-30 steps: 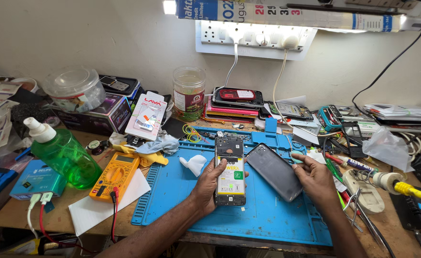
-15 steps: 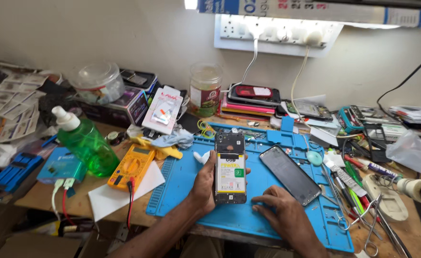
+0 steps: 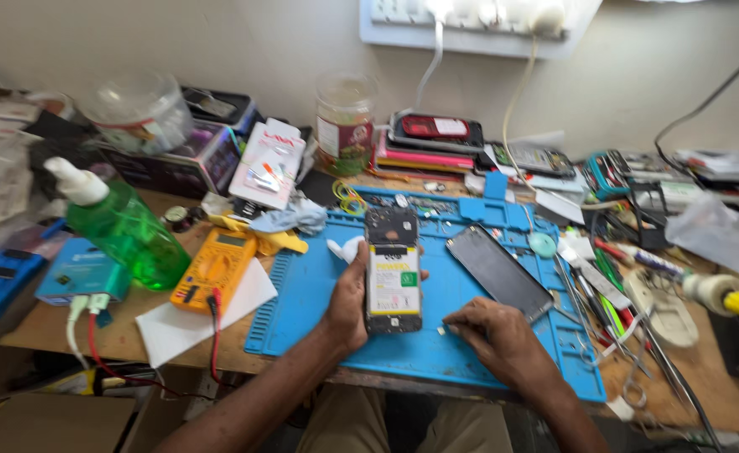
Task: The person disassembles a smartphone on a blue mat, removes the back cover and battery, and uses a small metal tool to manipulate internal components. The person then reassembles the phone by placing the battery and back cover back into position.
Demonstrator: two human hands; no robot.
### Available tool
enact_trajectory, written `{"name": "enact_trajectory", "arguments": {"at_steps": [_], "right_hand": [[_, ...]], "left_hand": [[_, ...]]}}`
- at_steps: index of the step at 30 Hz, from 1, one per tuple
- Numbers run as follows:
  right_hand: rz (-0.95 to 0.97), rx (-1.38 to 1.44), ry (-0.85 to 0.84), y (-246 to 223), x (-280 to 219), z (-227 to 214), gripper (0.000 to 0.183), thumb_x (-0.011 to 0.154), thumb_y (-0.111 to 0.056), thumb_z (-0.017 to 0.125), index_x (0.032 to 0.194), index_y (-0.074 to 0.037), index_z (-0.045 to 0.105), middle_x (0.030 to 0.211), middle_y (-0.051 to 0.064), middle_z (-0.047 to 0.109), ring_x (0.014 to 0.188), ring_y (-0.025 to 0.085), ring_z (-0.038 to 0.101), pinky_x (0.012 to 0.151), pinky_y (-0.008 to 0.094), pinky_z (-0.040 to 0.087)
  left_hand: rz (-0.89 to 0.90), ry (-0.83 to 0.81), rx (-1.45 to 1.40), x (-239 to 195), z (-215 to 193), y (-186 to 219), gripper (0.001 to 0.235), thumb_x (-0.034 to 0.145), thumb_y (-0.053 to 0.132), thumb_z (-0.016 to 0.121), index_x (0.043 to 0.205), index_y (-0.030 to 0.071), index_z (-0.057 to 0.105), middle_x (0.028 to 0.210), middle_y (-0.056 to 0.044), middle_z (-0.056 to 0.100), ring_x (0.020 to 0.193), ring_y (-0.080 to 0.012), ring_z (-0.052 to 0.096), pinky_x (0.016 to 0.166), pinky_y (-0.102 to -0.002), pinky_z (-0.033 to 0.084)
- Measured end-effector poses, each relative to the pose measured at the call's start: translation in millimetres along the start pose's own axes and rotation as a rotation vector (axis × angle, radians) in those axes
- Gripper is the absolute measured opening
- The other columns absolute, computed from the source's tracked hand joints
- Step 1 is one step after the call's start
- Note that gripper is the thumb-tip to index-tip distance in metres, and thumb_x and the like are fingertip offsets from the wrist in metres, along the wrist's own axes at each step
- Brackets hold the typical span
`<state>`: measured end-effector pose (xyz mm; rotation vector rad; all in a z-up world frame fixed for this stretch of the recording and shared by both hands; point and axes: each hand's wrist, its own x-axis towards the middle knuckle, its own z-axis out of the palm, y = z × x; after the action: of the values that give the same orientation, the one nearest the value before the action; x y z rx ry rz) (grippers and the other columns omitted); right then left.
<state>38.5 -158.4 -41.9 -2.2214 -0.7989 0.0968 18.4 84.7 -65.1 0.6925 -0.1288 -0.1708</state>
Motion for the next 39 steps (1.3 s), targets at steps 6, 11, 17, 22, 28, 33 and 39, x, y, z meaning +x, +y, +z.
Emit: {"name": "enact_trajectory", "arguments": {"at_steps": [6,11,17,22,28,33,39], "right_hand": [[0.133,-0.083,-0.060,-24,0,1,0.020,0.082,-0.015,0.076,0.102,-0.011,0.080,0.086,0.006,0.073,0.074,0.020,0.074,0.069,0.034,0.059],[0.092,-0.156,-0.090,-31,3,2,0.013,0.085,-0.014,0.074,0.095,-0.006,0.076,0.085,0.009,0.069,0.078,0.024,0.072,0.073,0.037,0.058],[0.044,-0.097,0.007,-21,4,1,0.012,0.088,-0.013,0.071,0.096,-0.005,0.077,0.089,0.009,0.073,0.080,0.025,0.074,0.073,0.038,0.058],[0.036,-0.128,0.018,-17,-1,4,0.013,0.084,-0.014,0.075,0.095,-0.008,0.078,0.088,0.009,0.072,0.079,0.026,0.074,0.072,0.038,0.058],[-0.044,-0.374,0.077,-20,0,9,0.012,0.088,-0.017,0.072,0.097,-0.009,0.076,0.093,0.009,0.070,0.090,0.029,0.070,0.078,0.040,0.056],[0.104,-0.121,0.202,-30,-3,15,0.044,0.083,-0.025,0.076,0.123,-0.011,0.068,0.113,0.011,0.071,0.101,0.025,0.073,0.083,0.037,0.058],[0.305,0.351,0.111,-9,-8,25,0.090,0.072,-0.022,0.088,0.152,-0.018,0.049,0.129,0.014,0.069,0.114,0.024,0.073,0.093,0.038,0.058]], "left_hand": [[0.018,-0.010,0.045,1,5,3,0.072,0.106,0.058,0.024,0.149,0.004,0.047,0.140,-0.016,0.061,0.118,-0.0289,0.067,0.090,-0.045,0.063],[0.049,0.010,0.061,-1,10,5,0.067,0.106,0.056,0.027,0.147,0.007,0.047,0.139,-0.017,0.061,0.117,-0.0298,0.067,0.088,-0.045,0.063],[0.081,0.011,0.029,-2,7,6,0.071,0.106,0.058,0.029,0.146,0.003,0.047,0.139,-0.017,0.061,0.117,-0.0301,0.067,0.088,-0.046,0.063],[0.066,0.059,0.023,-3,6,4,0.070,0.104,0.058,0.029,0.146,0.005,0.048,0.139,-0.016,0.062,0.116,-0.0300,0.067,0.089,-0.046,0.062],[0.068,0.020,-0.009,-3,0,3,0.073,0.106,0.059,0.029,0.147,0.002,0.048,0.138,-0.016,0.062,0.113,-0.0307,0.068,0.090,-0.047,0.061],[0.058,0.121,-0.168,-6,13,-23,0.062,0.106,0.051,0.038,0.148,0.006,0.045,0.131,-0.017,0.062,0.111,-0.0276,0.067,0.093,-0.046,0.058],[0.249,0.028,-0.184,-14,54,-38,0.068,0.101,0.013,0.054,0.162,0.022,0.025,0.153,-0.009,0.043,0.135,-0.0213,0.050,0.116,-0.041,0.042]]}}
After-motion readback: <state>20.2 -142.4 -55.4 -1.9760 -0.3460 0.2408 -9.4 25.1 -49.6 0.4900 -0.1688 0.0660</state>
